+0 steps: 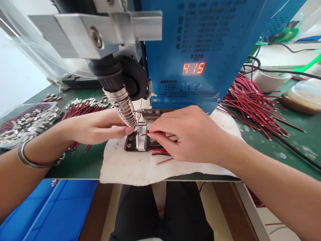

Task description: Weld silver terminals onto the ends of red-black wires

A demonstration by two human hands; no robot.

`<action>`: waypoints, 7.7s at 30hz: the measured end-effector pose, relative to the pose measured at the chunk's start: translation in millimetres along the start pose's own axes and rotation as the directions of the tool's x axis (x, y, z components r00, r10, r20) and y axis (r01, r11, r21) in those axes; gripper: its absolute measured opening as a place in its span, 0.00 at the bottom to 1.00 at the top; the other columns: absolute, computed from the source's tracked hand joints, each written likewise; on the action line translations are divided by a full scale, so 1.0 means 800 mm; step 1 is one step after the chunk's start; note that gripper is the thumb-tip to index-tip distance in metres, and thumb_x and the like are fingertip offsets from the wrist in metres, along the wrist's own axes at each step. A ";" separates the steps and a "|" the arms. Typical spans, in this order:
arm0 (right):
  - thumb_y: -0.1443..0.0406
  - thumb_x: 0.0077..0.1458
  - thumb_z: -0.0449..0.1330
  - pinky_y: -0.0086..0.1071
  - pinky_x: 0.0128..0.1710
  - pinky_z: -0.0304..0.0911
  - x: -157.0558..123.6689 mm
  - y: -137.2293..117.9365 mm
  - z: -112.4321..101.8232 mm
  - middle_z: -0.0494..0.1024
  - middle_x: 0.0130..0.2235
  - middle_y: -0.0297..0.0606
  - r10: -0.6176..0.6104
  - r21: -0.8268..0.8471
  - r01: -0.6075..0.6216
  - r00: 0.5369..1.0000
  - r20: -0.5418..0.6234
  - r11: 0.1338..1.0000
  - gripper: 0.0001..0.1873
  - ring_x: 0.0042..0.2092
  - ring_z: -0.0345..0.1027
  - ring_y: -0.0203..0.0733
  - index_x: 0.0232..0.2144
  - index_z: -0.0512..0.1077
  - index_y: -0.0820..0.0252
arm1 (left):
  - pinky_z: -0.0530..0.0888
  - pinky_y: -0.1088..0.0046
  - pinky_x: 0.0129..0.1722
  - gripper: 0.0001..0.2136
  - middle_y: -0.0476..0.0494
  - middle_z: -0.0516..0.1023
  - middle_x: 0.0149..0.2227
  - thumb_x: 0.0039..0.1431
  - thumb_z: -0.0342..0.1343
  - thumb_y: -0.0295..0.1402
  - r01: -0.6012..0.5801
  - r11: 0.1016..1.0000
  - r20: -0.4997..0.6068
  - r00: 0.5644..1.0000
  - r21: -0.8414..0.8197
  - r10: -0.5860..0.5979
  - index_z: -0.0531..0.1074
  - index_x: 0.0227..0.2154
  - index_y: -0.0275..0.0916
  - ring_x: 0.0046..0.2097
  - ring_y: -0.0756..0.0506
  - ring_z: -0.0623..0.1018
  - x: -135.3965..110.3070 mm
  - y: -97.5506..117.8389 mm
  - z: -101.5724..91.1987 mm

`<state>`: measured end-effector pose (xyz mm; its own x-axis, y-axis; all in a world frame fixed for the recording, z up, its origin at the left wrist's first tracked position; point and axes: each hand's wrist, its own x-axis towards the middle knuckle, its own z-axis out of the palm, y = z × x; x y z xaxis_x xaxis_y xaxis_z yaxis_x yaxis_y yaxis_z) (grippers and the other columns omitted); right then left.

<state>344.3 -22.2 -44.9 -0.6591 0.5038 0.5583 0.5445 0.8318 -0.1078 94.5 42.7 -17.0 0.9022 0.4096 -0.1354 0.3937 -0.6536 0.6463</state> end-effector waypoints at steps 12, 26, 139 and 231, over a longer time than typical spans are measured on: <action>0.67 0.64 0.61 0.30 0.27 0.59 0.001 -0.001 0.001 0.80 0.27 0.30 0.008 0.006 -0.008 1.000 0.003 1.000 0.09 0.27 0.71 0.33 0.32 0.80 0.60 | 0.60 0.75 0.26 0.12 0.52 0.57 0.24 0.67 0.46 0.30 0.011 1.000 0.004 1.000 -0.022 -0.010 0.61 0.25 0.39 0.26 0.52 0.59 0.000 0.001 0.000; 0.67 0.65 0.60 0.31 0.27 0.60 0.000 0.001 0.001 0.81 0.28 0.31 0.014 -0.001 -0.014 1.000 0.010 1.000 0.10 0.28 0.73 0.35 0.33 0.80 0.59 | 0.61 0.76 0.27 0.12 0.53 0.56 0.24 0.66 0.48 0.29 0.002 0.996 0.012 1.000 -0.087 -0.001 0.61 0.25 0.38 0.26 0.52 0.58 0.001 0.003 0.001; 0.69 0.66 0.59 0.30 0.29 0.66 0.002 -0.004 0.011 0.83 0.30 0.33 -0.028 -0.078 0.023 0.997 -0.071 0.997 0.09 0.29 0.75 0.35 0.35 0.78 0.58 | 0.59 0.72 0.30 0.12 0.51 0.58 0.28 0.69 0.46 0.33 -0.032 0.999 0.019 0.999 -0.040 0.033 0.63 0.28 0.38 0.30 0.51 0.59 0.000 -0.007 0.001; 0.68 0.67 0.59 0.31 0.30 0.60 0.003 -0.014 0.025 0.81 0.29 0.33 0.147 0.016 -0.147 0.989 -0.029 0.989 0.09 0.29 0.71 0.36 0.33 0.77 0.61 | 0.63 0.73 0.31 0.13 0.48 0.66 0.31 0.70 0.46 0.34 -0.029 0.997 0.030 0.999 -0.076 0.031 0.66 0.29 0.36 0.31 0.50 0.63 0.000 -0.010 0.002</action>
<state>326.4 -26.2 -58.8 -0.5564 0.6138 0.5601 0.6269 0.7525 -0.2019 91.3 47.1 -23.4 0.9188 0.3700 -0.1376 0.3533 -0.6151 0.7048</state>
